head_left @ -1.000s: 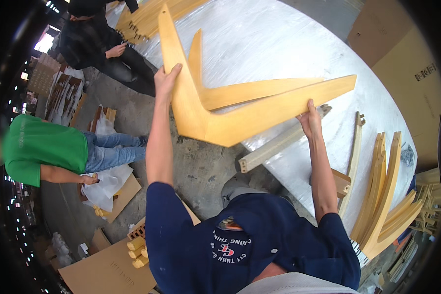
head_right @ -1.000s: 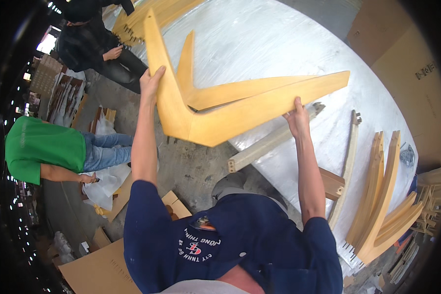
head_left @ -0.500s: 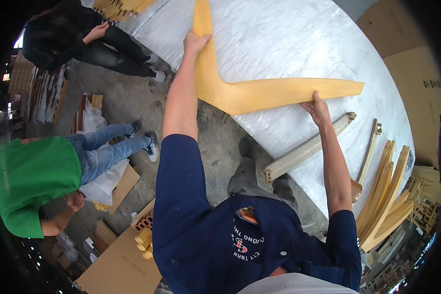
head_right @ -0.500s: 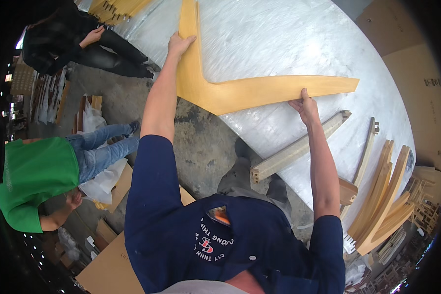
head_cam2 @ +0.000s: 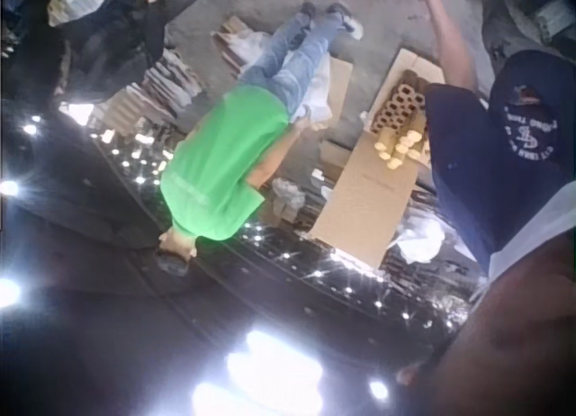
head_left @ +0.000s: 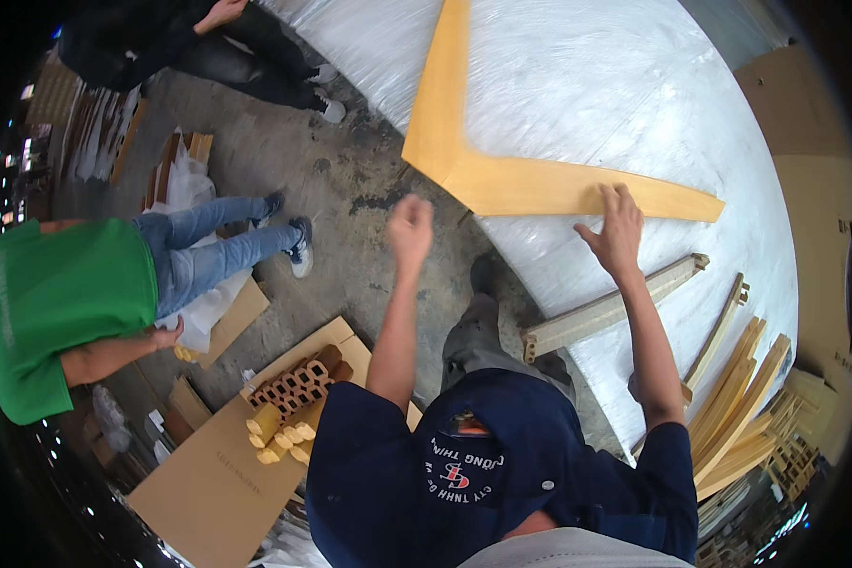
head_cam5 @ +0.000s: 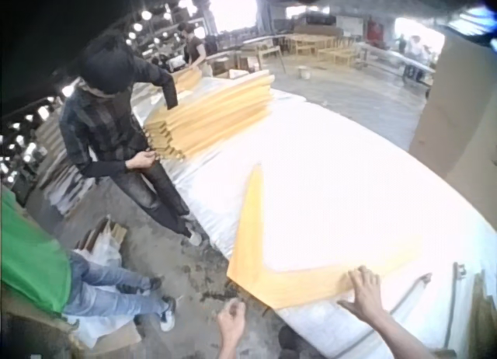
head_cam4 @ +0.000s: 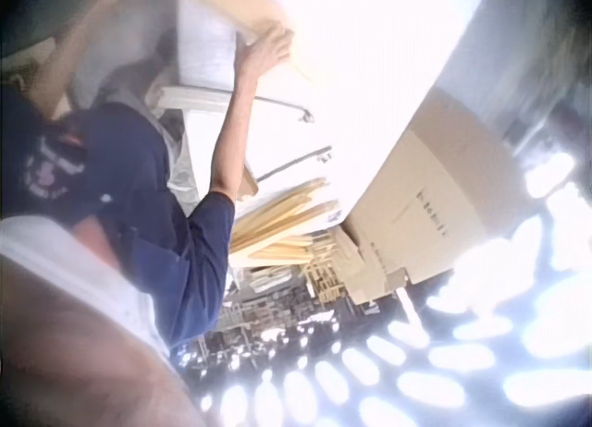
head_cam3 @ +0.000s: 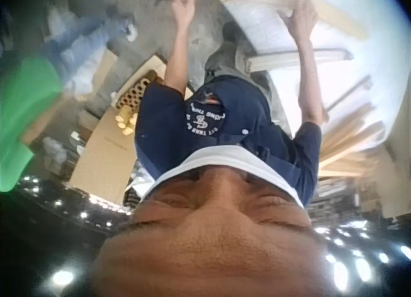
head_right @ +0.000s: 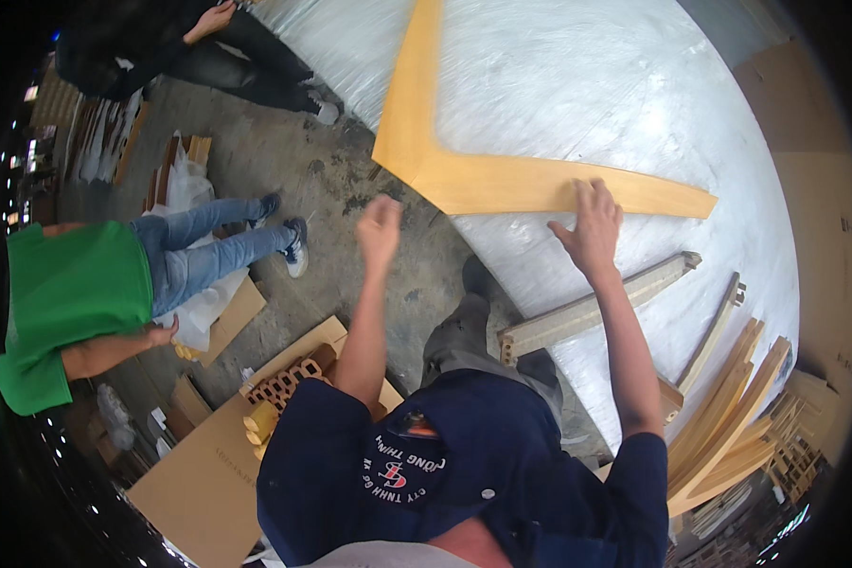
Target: The person repeatedly picks up L-shaped wooden chair legs from a pile, wipes them with a cloth, and places them on a table. They also handle straight wooden dowels and small wooden blocks, moving them around the workspace.
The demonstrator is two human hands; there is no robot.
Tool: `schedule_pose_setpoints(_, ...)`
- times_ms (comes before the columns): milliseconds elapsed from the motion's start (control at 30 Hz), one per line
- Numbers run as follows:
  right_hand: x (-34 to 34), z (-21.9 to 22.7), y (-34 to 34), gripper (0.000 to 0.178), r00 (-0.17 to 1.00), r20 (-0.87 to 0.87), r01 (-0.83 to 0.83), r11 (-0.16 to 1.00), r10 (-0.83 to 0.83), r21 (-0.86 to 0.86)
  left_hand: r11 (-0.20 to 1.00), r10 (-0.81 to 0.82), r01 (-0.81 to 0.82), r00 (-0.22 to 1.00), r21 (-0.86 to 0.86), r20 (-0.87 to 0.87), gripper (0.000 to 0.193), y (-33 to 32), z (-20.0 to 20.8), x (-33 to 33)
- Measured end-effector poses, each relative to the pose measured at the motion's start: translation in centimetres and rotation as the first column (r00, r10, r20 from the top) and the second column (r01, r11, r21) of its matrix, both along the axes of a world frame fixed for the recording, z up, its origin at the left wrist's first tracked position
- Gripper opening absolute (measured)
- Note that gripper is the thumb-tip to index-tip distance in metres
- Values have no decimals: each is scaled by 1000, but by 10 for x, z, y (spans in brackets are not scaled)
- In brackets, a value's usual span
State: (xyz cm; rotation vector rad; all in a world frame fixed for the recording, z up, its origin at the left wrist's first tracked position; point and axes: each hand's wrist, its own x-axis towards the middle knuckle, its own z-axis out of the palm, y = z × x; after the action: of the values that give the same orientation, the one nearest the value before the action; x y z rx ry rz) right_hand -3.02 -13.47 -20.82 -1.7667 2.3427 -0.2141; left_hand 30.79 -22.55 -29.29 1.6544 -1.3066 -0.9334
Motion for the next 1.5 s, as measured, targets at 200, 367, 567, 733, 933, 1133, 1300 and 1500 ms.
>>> schedule_pose_setpoints(200, 11, -17, -45, 110, 973, -80, -203, 970, 215, 135, 910, -376, 353, 924, 216, 75, 44, 32, 29, -53)
schedule_pose_setpoints(367, -19, -23, 19, 90, 960, 199, -174, 976, 197, -128, 881, -472, 433, 816, 189, 333, 48, 51, 23, -48)
schedule_pose_setpoints(567, -151, 29, 263, 56, 837, 318, 545, 740, -446, -394, 768, -531, 640, 606, 32, 592, 42, 106, 73, -75)
schedule_pose_setpoints(733, -266, 99, 523, 54, 445, -108, 687, 416, -889, -596, 541, -702, 840, 483, -49, 523, 38, 194, 117, -203)
schedule_pose_setpoints(933, -313, 73, 706, 94, 342, -168, 918, 367, -925, -153, 196, -977, 971, 205, -134, 57, 36, 387, 150, -415)
schedule_pose_setpoints(1133, -341, 93, 739, 90, 398, 296, 909, 416, -869, -2, -158, -940, 987, -155, -16, -305, 47, 550, 127, -551)
schedule_pose_setpoints(1300, -399, 69, 860, 90, -134, -226, 924, -40, -965, -380, -252, -901, 930, -124, 269, -415, 66, 608, 137, -611)
schedule_pose_setpoints(1500, -441, 79, 950, 102, -350, 39, 936, -351, -936, -19, -262, -883, 916, -101, 304, -458, 66, 662, 161, -633)
